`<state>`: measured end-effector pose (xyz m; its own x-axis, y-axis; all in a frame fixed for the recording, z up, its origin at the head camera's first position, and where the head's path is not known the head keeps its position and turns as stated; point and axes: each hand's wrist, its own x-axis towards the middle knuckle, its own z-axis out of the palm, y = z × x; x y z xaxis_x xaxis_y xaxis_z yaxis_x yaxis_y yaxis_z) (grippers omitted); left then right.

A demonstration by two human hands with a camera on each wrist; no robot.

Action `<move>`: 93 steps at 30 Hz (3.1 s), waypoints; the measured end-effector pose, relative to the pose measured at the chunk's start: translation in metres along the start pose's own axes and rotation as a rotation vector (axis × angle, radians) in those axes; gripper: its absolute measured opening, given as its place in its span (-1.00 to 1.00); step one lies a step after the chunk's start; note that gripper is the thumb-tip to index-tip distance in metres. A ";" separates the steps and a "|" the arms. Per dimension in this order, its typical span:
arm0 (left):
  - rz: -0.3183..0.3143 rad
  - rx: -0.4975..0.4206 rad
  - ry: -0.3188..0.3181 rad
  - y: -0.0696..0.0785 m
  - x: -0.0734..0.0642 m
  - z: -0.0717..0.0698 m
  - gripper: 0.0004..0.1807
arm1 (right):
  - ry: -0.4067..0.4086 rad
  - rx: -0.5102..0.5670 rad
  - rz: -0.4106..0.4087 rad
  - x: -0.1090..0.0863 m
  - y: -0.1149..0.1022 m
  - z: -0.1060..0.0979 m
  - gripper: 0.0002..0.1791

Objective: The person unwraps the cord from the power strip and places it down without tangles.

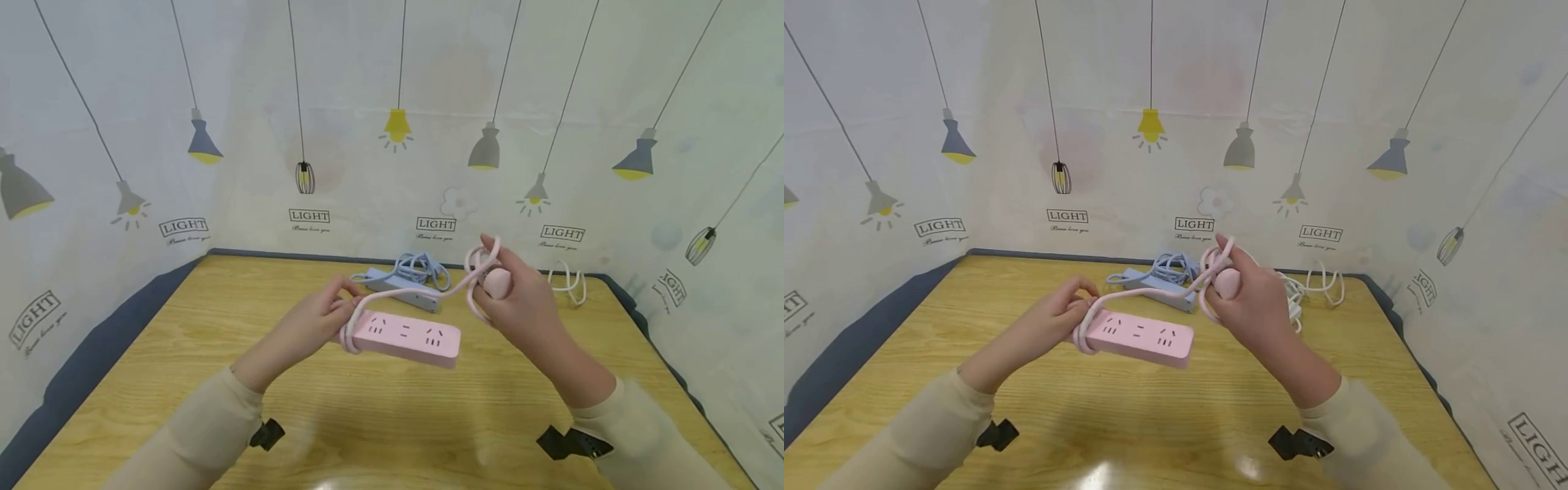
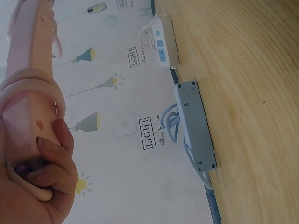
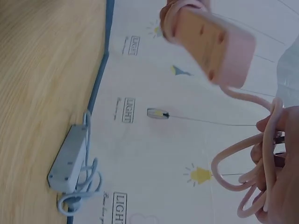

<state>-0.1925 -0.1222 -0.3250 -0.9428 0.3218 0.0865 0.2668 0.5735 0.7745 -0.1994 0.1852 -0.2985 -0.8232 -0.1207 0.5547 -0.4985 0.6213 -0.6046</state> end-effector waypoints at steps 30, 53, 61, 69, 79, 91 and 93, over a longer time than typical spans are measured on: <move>-0.139 0.008 0.214 -0.018 0.034 -0.028 -0.60 | -0.388 0.207 -1.157 -0.038 -0.043 0.028 -0.62; 0.032 -0.329 0.124 0.050 0.005 -0.034 -0.73 | -0.698 -0.433 -0.243 -0.020 0.030 0.067 -0.51; 0.066 -0.299 0.038 0.052 -0.004 -0.024 -0.80 | -0.534 -0.263 -0.094 0.002 0.041 0.038 -0.48; 0.166 -0.133 -0.014 0.042 -0.006 -0.012 -0.81 | -0.415 -0.150 0.199 0.023 0.042 0.021 -0.32; 0.135 -0.057 -0.029 0.023 -0.005 -0.002 -0.82 | -0.166 0.318 0.328 0.010 0.016 0.002 -0.32; 0.087 -0.088 -0.177 0.002 0.003 0.009 -0.76 | -0.070 0.509 0.223 -0.017 -0.014 -0.015 -0.37; 0.111 -0.071 -0.183 0.001 0.005 0.010 -0.73 | -0.051 0.587 0.161 -0.022 -0.020 -0.018 -0.38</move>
<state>-0.1951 -0.1130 -0.3301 -0.8546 0.5153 0.0635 0.3461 0.4743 0.8095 -0.1671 0.1893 -0.2885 -0.9056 -0.1064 0.4107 -0.4210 0.1057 -0.9009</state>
